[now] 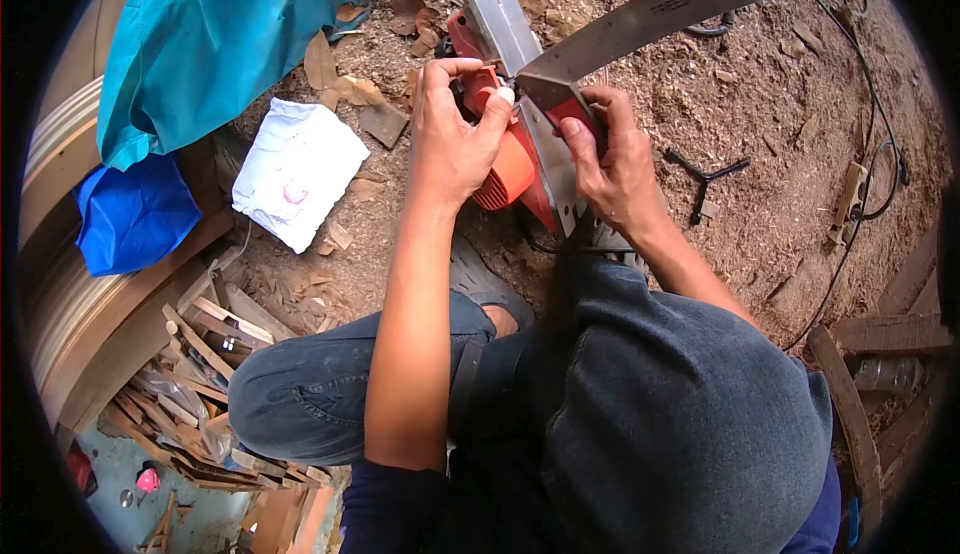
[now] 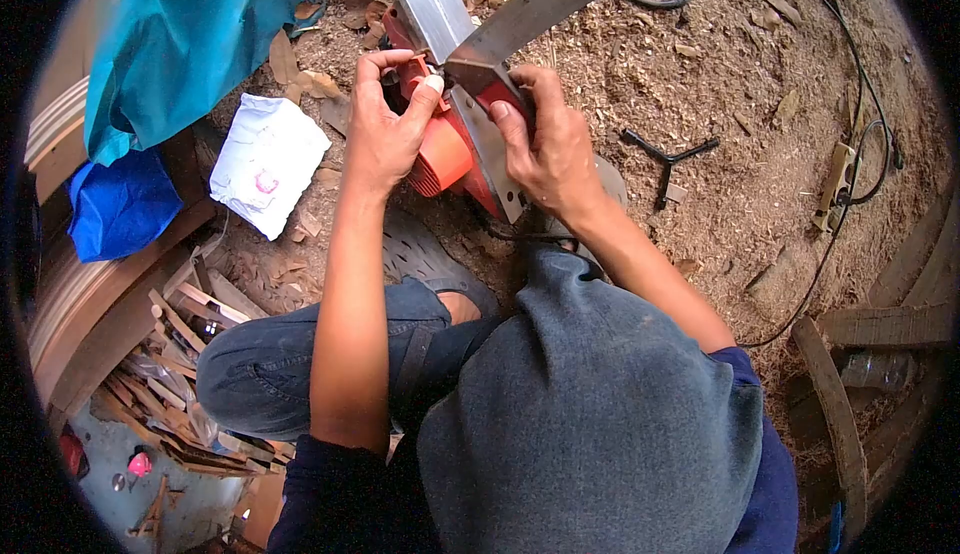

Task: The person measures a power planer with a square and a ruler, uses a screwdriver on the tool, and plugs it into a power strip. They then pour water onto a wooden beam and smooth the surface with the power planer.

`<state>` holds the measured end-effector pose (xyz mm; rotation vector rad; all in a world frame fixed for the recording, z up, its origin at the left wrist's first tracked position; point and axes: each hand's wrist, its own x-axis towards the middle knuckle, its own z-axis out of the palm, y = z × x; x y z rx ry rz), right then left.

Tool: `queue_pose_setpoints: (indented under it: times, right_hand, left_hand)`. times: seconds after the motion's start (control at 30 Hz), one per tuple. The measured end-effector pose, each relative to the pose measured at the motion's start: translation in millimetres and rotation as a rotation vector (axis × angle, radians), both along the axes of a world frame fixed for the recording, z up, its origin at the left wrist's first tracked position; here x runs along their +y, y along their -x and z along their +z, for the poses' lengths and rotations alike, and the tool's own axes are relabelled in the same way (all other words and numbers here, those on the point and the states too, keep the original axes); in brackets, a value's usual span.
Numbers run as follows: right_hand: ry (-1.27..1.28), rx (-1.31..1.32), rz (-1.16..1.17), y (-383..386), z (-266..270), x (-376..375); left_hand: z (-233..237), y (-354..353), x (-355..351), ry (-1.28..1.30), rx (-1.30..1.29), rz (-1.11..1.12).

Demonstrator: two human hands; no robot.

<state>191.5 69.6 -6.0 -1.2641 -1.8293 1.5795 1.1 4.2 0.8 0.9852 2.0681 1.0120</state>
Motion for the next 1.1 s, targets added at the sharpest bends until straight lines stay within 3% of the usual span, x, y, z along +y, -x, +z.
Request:
queue_pose_setpoints:
  times: [0.37,1.1]
  right_hand:
    - [-0.143,0.090,-0.075,4,-19,-14]
    - [-0.113,0.022,-0.008,5,-5,-11]
  left_hand:
    - [-2,0,0,0.014,-0.016,0.016]
    - [-1,0,1,0.010,0.001,0.005]
